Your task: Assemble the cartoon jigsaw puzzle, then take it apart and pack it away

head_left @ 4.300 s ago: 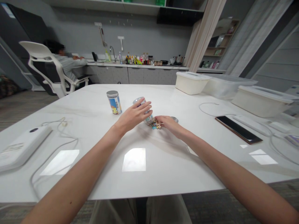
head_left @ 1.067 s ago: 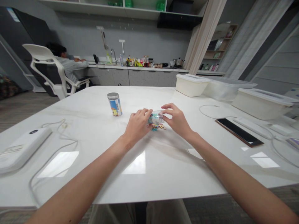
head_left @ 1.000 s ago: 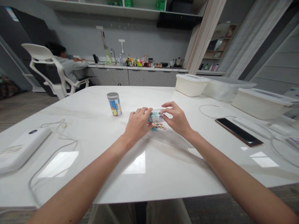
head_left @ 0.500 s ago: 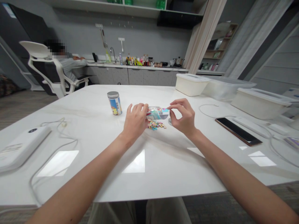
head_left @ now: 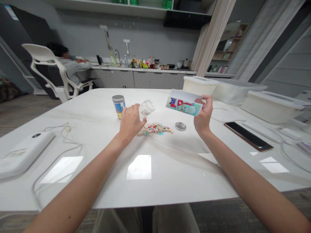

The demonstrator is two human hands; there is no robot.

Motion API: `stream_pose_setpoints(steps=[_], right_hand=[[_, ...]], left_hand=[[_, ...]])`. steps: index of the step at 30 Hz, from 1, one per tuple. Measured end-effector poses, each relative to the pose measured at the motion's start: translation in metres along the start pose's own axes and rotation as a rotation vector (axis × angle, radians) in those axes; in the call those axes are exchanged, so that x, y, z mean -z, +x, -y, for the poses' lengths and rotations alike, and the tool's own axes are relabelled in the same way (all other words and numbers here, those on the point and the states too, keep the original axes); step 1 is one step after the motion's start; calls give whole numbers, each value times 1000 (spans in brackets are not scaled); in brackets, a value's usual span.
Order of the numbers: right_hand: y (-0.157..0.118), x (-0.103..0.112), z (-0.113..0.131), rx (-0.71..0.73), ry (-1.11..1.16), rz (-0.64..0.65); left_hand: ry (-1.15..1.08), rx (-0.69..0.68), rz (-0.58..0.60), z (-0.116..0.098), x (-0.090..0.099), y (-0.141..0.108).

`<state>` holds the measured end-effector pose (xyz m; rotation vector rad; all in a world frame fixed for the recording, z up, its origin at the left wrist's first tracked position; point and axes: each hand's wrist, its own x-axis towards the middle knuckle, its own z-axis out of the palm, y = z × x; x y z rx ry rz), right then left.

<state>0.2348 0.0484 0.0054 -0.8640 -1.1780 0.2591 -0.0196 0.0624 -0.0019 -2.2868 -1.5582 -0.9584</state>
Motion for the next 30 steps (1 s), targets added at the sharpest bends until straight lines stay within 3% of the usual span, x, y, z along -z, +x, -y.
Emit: stream_pose_setpoints(steps=[4,7,13,16,19,22,27,30], right_hand=[[7,-2,-10,-376,149,15],[5,-3,-8,-637,189,132],[-8,-2,10,-853,169,712],[-17,-5,14,-858,144,964],[-24,-10,11,-813,129,1048],[-24,-13,5,-723,77,997],[-18,-15,3,-442,32,720],[-23,-18,9,-368,77,783]], left_hand=[[-213,187,12,10,-10,5],[-328,271,40,12,-15,8],[-527,330,5,7,-19,7],[-638,310,-27,-1,-17,5],[-737,258,-41,-11,-12,3],[-800,200,-34,-20,-7,1],[-850,102,-8,-30,0,-3],[-861,6,34,-34,3,-6]])
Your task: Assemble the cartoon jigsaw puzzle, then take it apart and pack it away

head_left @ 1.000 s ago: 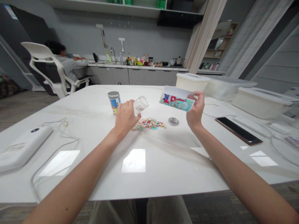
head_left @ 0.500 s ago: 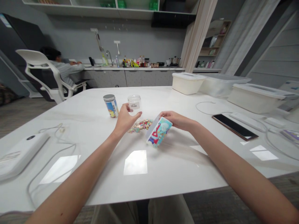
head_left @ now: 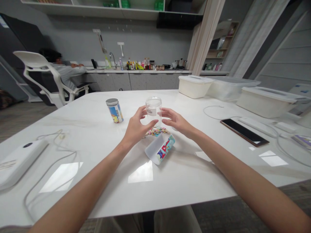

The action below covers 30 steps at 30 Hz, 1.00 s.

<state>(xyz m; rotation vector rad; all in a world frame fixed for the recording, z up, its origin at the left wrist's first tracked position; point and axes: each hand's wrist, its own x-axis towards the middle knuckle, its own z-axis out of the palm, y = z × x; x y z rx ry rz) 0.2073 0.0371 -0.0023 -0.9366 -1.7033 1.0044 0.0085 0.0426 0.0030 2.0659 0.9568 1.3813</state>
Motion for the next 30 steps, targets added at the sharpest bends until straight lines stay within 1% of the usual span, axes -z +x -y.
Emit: stream_pose_setpoints(steps=[2,3,7,10,12,13,15,16,17,19,21,22,23,25,27,30], right_hand=[[-2,-6,1,17,13,37],[-2,-9,0,23,18,31],[0,-9,-9,44,33,-81],[3,-3,-15,51,15,-113],[5,-1,-18,31,-13,-146],[5,0,-20,9,-21,-183],[6,0,-24,-49,-14,-297],[7,0,-27,-81,-4,-358],[7,0,-30,-113,6,-412],[8,0,-36,-170,21,-485],[9,0,-40,-210,26,-518],[9,1,-42,-219,23,-528],[9,1,-44,-219,10,-540],[9,3,-46,-209,-44,-570],[9,7,-47,-206,-115,-600],[10,18,-51,-227,-212,-645]], left_hand=[[19,-32,42,-4,-1,-2],[35,-43,56,-5,-2,-2],[102,-40,110,-7,-3,-4],[128,-28,160,-5,-6,-5],[170,-20,159,-4,-7,-6],[204,-1,140,-6,-7,-7],[279,72,106,-11,-5,-7],[304,113,126,-15,-4,-8],[315,151,187,-19,-2,-8],[294,192,405,-25,2,-8],[256,196,618,-27,5,-8],[249,194,681,-26,6,-9],[249,191,716,-25,6,-9],[250,187,731,-19,6,-9],[208,185,721,-13,6,-9],[72,210,684,-5,4,-9]])
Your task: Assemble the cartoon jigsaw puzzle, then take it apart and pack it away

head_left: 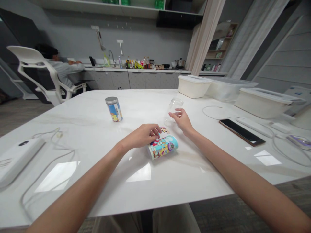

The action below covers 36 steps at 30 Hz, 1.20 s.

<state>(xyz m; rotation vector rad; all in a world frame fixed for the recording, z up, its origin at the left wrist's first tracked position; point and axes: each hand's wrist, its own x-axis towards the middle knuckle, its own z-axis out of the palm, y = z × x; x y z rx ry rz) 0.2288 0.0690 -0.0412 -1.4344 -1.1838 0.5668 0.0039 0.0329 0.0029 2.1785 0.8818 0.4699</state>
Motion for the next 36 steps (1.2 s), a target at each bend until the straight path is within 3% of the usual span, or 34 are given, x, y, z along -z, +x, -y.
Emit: stream_pose_setpoints(steps=[4,8,10,14,16,19,24,27,29,33,36], right_hand=[[8,7,-7,54,-112,-49],[8,5,-10,145,-217,-20],[6,4,-9,161,-277,26],[3,2,-7,144,-335,87],[1,0,-7,143,-336,99],[0,-3,-6,136,-317,138],[14,18,-3,212,-489,268],[25,44,-2,189,-804,299],[29,57,-4,127,-879,332],[28,61,-12,123,-877,365],[28,57,-6,183,-833,272]], left_hand=[[-138,17,-4,4,-2,3],[-133,5,0,-7,1,-2],[-65,-70,119,-17,3,-7],[97,-219,466,-34,-3,-18],[146,-244,523,-37,-8,-20],[168,-252,512,-36,-12,-19],[168,-171,371,-24,-9,-13],[171,-99,152,-18,-6,-9],[121,-47,-18,-16,-2,-6],[-90,83,-335,-13,6,1],[-357,182,-453,-8,8,6]])
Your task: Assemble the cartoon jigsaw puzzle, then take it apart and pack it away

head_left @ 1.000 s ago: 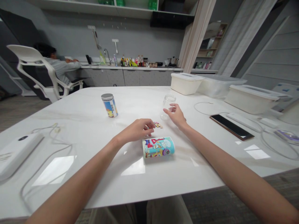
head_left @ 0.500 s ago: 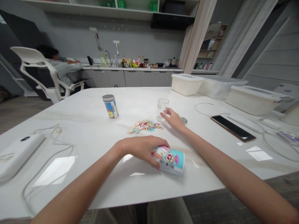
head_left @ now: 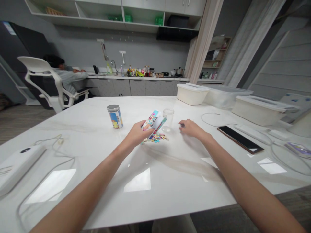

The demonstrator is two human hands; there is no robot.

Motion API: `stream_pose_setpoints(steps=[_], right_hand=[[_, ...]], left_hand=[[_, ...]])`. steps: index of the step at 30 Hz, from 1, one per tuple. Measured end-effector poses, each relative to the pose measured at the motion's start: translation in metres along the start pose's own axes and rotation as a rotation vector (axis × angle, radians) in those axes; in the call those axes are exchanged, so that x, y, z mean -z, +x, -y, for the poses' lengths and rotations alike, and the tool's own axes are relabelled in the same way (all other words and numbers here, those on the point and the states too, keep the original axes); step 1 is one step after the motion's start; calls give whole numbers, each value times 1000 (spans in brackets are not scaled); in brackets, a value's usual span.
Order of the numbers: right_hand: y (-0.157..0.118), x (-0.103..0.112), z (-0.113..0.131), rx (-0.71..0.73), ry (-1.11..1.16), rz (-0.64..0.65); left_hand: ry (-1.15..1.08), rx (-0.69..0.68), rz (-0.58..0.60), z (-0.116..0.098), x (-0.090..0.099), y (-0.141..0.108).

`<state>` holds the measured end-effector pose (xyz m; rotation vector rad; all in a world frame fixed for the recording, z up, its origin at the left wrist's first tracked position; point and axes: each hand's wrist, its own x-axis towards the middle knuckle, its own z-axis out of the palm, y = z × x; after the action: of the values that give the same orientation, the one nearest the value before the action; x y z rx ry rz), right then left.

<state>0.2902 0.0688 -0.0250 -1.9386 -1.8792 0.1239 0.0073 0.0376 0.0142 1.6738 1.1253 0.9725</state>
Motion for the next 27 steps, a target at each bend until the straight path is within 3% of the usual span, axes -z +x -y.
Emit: stream_pose_setpoints(steps=[3,5,6,9,12,18,27], right_hand=[[4,14,16,18,144,-245],[8,25,31,102,498,-502],[11,29,40,154,632,-549],[20,31,63,297,790,-503],[28,20,75,372,722,-446],[24,-3,69,389,556,-486],[16,-15,69,385,500,-490]], left_hand=[[-233,88,-49,8,-3,5],[-297,123,-74,12,-4,7],[-307,136,-81,14,-5,7],[-318,137,-88,18,-4,8],[-295,105,-106,21,-2,9],[-260,70,-122,22,0,11],[-310,68,-94,14,0,8]])
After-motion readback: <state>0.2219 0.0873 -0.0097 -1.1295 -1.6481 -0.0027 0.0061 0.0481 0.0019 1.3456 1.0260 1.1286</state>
